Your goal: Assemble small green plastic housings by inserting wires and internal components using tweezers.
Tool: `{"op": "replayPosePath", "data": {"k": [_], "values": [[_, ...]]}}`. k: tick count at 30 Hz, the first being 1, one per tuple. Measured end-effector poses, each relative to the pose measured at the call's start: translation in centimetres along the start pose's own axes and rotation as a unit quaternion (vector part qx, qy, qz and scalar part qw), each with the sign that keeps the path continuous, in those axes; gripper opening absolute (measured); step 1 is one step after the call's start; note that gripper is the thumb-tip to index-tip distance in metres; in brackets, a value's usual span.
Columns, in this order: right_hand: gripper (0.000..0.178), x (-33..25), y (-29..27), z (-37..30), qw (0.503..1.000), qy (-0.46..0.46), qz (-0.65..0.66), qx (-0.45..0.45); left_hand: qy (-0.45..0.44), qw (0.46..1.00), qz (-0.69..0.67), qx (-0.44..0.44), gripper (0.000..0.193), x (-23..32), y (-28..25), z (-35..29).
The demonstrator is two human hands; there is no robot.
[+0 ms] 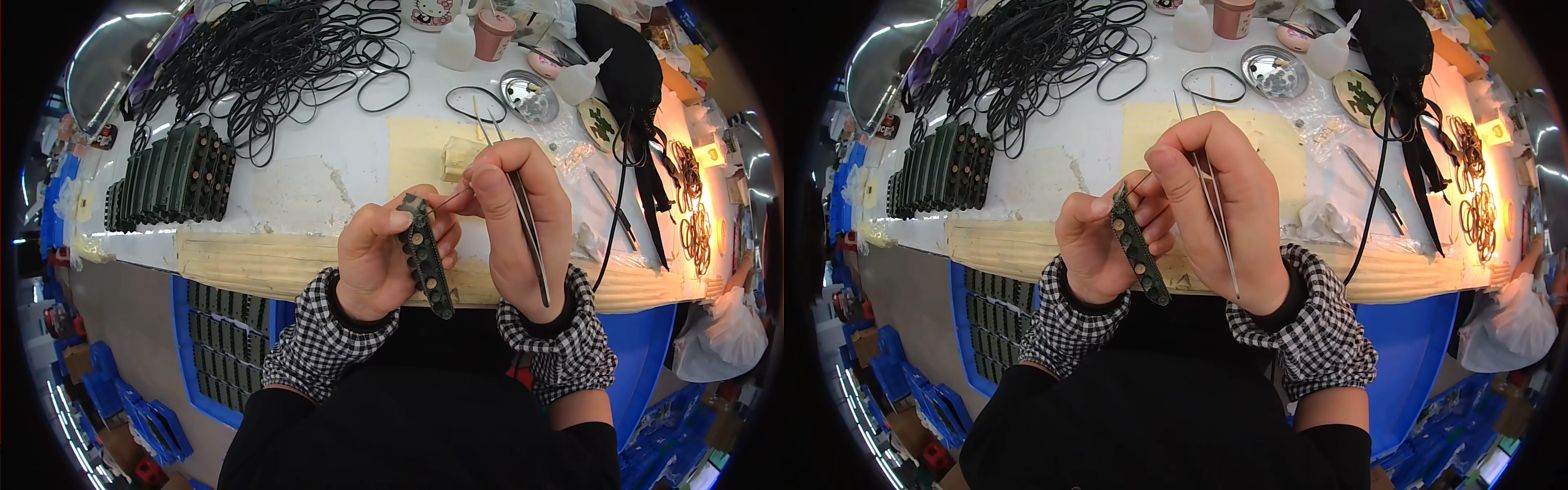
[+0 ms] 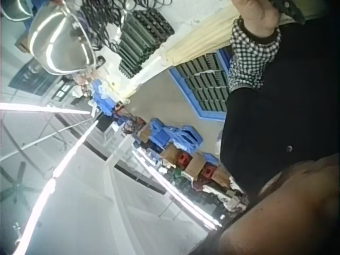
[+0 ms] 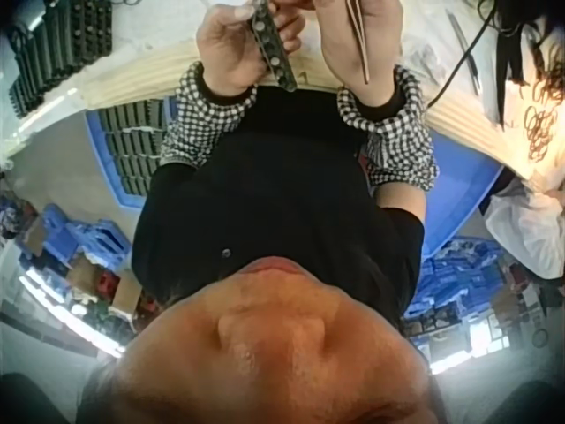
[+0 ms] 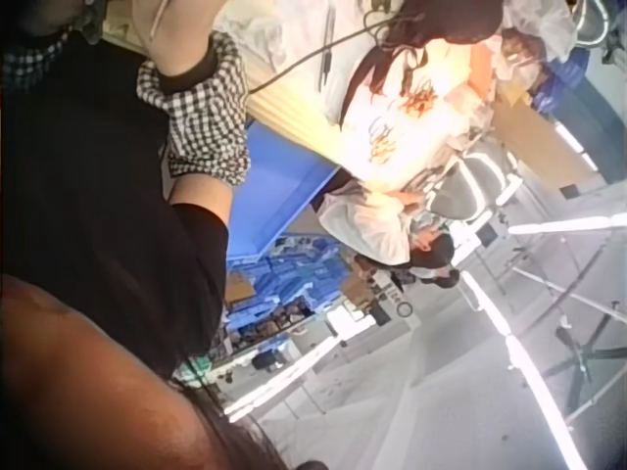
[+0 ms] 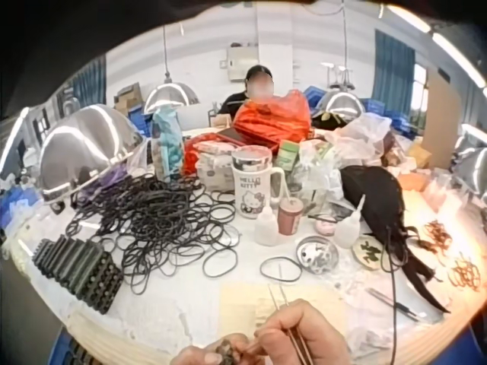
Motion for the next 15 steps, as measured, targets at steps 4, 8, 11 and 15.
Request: {"op": "replayPosePath", "data": {"k": [4, 8, 11, 15], "values": [[0.013, 0.13, 0.06, -0.01, 1.0, 0.004, 0.003, -0.004, 0.0, 1.0, 0.004, 0.007, 0.035, -0.02, 0.05, -0.03], [0.013, 0.24, 0.09, -0.01, 1.0, 0.013, 0.005, -0.001, 0.001, 1.0, 0.007, 0.01, 0.034, 0.02, -0.05, -0.02], [0.012, 0.31, -0.08, 0.0, 1.0, 0.003, -0.001, 0.006, -0.001, 1.0, -0.002, 0.003, 0.034, -0.05, -0.01, -0.01], [0.013, 0.61, -0.13, -0.05, 1.0, 0.009, 0.02, 0.002, -0.002, 1.0, -0.014, -0.001, 0.033, -0.15, 0.15, 0.01]]}}
Point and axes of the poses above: each hand's wrist, its own z-axis towards the middle knuckle, its own y-axis out of the palm, x = y × z, the point moved 10 cm from there along z, towards the middle knuckle, and after that the axes turned 9 degrees about -z, right-handed, at the moved point
